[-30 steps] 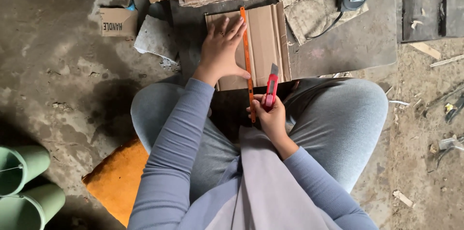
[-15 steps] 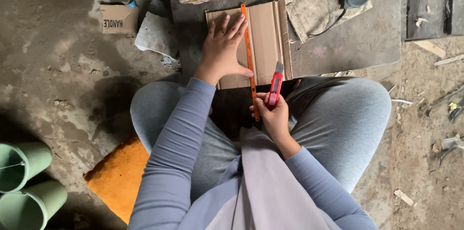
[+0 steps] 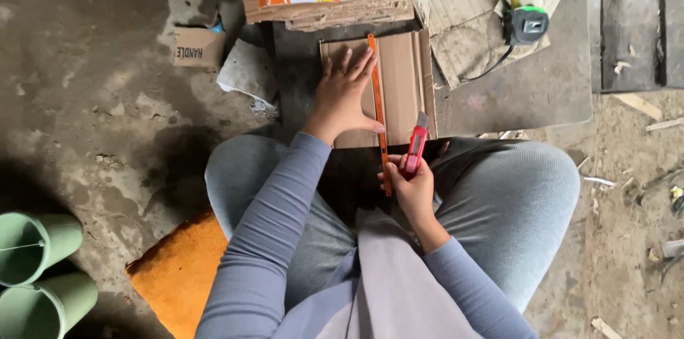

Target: Measuring and cutting cardboard pieces using a utility knife, ruler, and tape measure.

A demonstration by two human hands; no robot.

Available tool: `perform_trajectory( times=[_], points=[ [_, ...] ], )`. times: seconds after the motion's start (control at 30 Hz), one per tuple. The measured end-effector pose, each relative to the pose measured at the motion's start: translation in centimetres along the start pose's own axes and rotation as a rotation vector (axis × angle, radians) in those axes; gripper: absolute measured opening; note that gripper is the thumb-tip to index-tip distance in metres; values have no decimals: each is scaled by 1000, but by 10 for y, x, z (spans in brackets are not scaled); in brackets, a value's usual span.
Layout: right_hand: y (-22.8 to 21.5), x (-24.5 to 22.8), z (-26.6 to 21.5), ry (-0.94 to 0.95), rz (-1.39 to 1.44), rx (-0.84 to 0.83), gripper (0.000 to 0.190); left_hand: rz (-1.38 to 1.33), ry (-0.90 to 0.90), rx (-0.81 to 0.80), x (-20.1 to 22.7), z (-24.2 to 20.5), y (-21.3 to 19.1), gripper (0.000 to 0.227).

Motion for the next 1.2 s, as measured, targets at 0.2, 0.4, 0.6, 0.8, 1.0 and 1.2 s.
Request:
perform_trajectory(
  times=[0.2,0.4,0.6,0.8,1.0,1.2],
  points=[
    [2,6,2,-7,20,-10,18,15,-22,-39,-2,3,1,125],
    [13,7,-2,-33,71,-20,16,17,-61,-102,-3,4,0,123],
    [12,4,-4,-51,32,-3,16,32,-63,-114,-5,4,2,124],
    [14,-2,-5,-86,-17,-8,15,19,-51,-98,-3,3,-1,121],
    [15,0,-5,-84,16,-12,16,19,-56,-101,-4,4,1,122],
    [11,-5,-6,-77,8,4,16,12,-63,-95,-3,3,0,120]
  ],
)
Point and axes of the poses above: each hand's wrist, its own z-axis towards the middle knuckle, its own y-axis out of the palm, x = y × z, the point moved 6 cm from there along z, towards the middle knuckle, and after that the axes turned 10 degrees about -z, right-handed, at the moved point
